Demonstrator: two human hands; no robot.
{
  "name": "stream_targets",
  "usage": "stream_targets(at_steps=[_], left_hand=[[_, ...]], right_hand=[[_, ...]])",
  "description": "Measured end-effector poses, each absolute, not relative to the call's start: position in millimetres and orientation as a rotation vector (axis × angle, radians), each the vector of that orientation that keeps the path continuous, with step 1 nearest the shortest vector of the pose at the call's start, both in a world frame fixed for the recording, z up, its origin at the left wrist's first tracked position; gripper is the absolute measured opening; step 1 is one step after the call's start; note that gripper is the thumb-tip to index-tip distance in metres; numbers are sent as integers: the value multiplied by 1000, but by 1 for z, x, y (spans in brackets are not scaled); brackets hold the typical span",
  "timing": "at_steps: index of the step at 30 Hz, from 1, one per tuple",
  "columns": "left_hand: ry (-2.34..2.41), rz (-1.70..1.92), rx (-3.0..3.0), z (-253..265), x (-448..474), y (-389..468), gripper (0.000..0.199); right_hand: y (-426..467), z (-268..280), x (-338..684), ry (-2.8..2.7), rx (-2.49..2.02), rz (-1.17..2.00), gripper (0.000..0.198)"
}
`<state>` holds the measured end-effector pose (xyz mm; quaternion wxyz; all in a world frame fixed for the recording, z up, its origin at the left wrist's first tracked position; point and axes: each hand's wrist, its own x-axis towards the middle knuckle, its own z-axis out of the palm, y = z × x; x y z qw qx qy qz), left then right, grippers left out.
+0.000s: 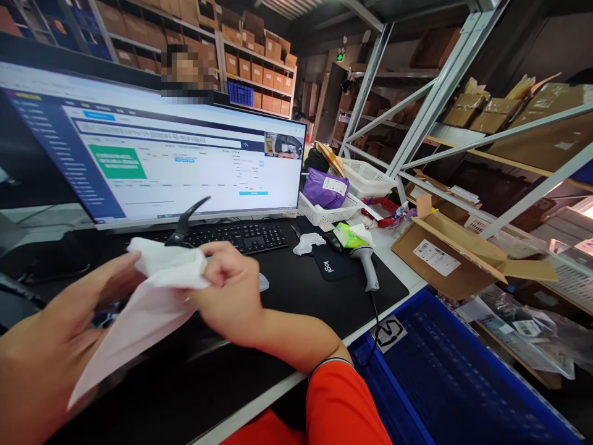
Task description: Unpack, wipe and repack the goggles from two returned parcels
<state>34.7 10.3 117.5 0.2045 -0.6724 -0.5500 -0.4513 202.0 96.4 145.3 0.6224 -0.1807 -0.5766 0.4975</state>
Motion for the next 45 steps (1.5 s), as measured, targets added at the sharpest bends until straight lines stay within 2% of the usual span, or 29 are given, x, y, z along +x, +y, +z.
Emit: stream_targets(at_steps=[3, 7, 9, 11, 16, 18, 23, 27, 29, 35, 41, 45], left_hand=[[-1434, -1215, -1860, 117, 40, 8, 65], [-1493, -1199, -1778, 113, 41, 4, 66], [-1542, -1161, -1733, 116, 39, 4, 64], [-1534, -1118, -1708, 121, 38, 5, 61], [-1459, -1207, -1758, 131, 38, 9, 64], [-1433, -1233, -1759, 130, 38, 10, 69], [-1387, -1196, -1818, 123, 42, 13, 67], [-1349, -1258, -1837, 120, 45, 17, 67], [-1317, -1251, -1796, 118, 44, 16, 65], [-1349, -1205, -1822, 117, 41, 15, 65], [-1371, -1342, -1801, 107, 45, 15, 61], [-1420, -1294, -1801, 101, 42, 9, 67]], right_hand=[[98, 156, 209, -1164, -414, 1325, 59], [82, 139, 205, -1278, -396, 1062, 56], [76, 128, 199, -1372, -352, 913, 61], [77, 126, 194, -1433, -342, 897, 67], [95, 158, 192, -1265, -396, 1391, 72], [95, 160, 193, -1218, -397, 1436, 68], [85, 142, 198, -1316, -512, 1164, 62], [94, 155, 200, -1234, -458, 1377, 67], [94, 156, 198, -1199, -425, 1359, 65], [73, 118, 195, -1412, -430, 902, 68], [88, 154, 207, -1233, -469, 1256, 64], [73, 140, 202, -1280, -536, 996, 62]])
